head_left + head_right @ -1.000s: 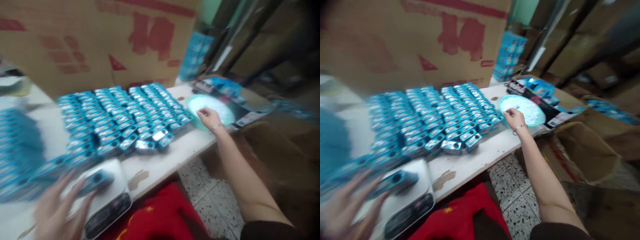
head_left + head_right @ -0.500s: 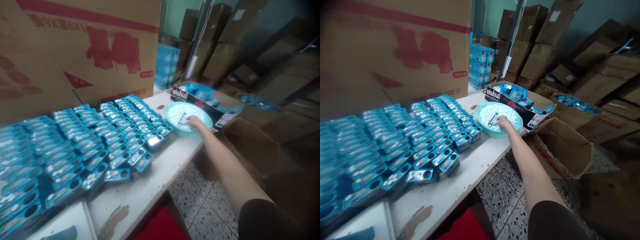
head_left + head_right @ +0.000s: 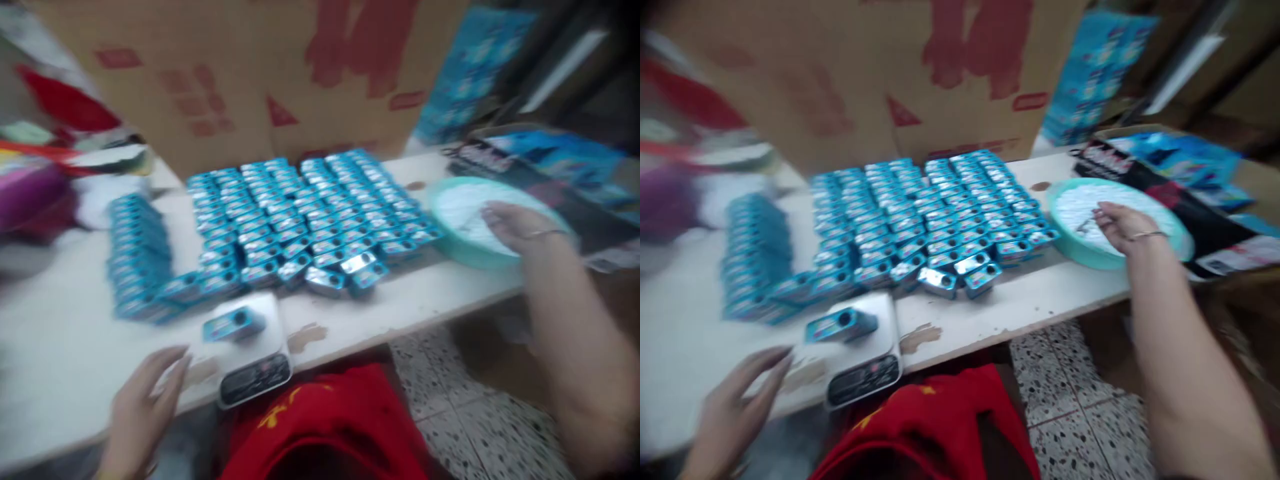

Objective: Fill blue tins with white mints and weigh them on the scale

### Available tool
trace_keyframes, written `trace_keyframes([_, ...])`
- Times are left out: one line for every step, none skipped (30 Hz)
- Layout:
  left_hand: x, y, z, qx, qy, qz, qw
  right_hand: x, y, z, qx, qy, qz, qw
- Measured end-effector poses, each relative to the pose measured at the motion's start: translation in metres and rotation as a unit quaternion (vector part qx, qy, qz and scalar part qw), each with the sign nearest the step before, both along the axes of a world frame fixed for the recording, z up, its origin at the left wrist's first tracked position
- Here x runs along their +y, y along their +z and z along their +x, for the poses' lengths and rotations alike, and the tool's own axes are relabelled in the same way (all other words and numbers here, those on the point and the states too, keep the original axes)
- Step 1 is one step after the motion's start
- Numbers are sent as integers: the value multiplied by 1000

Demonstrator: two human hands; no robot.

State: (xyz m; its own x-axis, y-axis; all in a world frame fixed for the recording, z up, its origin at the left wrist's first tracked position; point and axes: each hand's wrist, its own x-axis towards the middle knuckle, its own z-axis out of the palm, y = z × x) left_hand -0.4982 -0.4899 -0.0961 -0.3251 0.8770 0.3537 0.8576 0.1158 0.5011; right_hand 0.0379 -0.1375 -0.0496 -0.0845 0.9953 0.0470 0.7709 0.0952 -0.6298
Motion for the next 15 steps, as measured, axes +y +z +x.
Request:
trace_keyframes([-9,-2,-3,7,0,-16,1000,-5,2,-25,70,40,12,997])
trace_keyframes([-15,-4,-5,3,4,-24,1000,-14,5,-55,157,64,4,986])
trace_keyframes([-18,-6,-5,-1,6,-27,1000,-27,8,-89,222,90,-19,971])
trace_keyframes([-20,-8,-4,-6,5,-26,1000,-44,13,-126,283,131,-50,949])
trace_keyframes([-20,-8,-2,-11,6,-22,1000,-64,18,-163,272,175,-88,942])
trace_keyframes([-21,-8,1,-16,6,-20,1000,-86,24,-201,251,231,-114,933])
trace_keyframes([-23,-8,4,-20,6,-16,1000,-106,28,-236,227,292,-121,921])
trace_keyframes([-25,-8,7,-22,4,-12,1000,-125,30,-267,196,359,-115,905])
trace_keyframes([-28,-8,10,-25,3,-7,1000,-140,31,-294,165,410,-92,892])
trace_keyframes([-32,-8,11,-27,1,-1,1000,-153,31,-317,136,445,-62,883])
trace_keyframes([-36,-8,12,-28,-1,3,1000,-162,29,-334,106,469,-43,876])
trace_keyframes([-40,-10,12,-31,-2,7,1000,-170,26,-347,77,484,-30,871])
trace_keyframes([-44,-11,12,-34,-2,9,999,-175,23,-356,47,495,-21,867])
trace_keyframes([-48,-14,12,-40,-1,8,999,-179,20,-362,19,503,-17,864])
trace_keyframes([-51,-16,11,-46,-1,7,999,-181,17,-366,-7,509,-13,861])
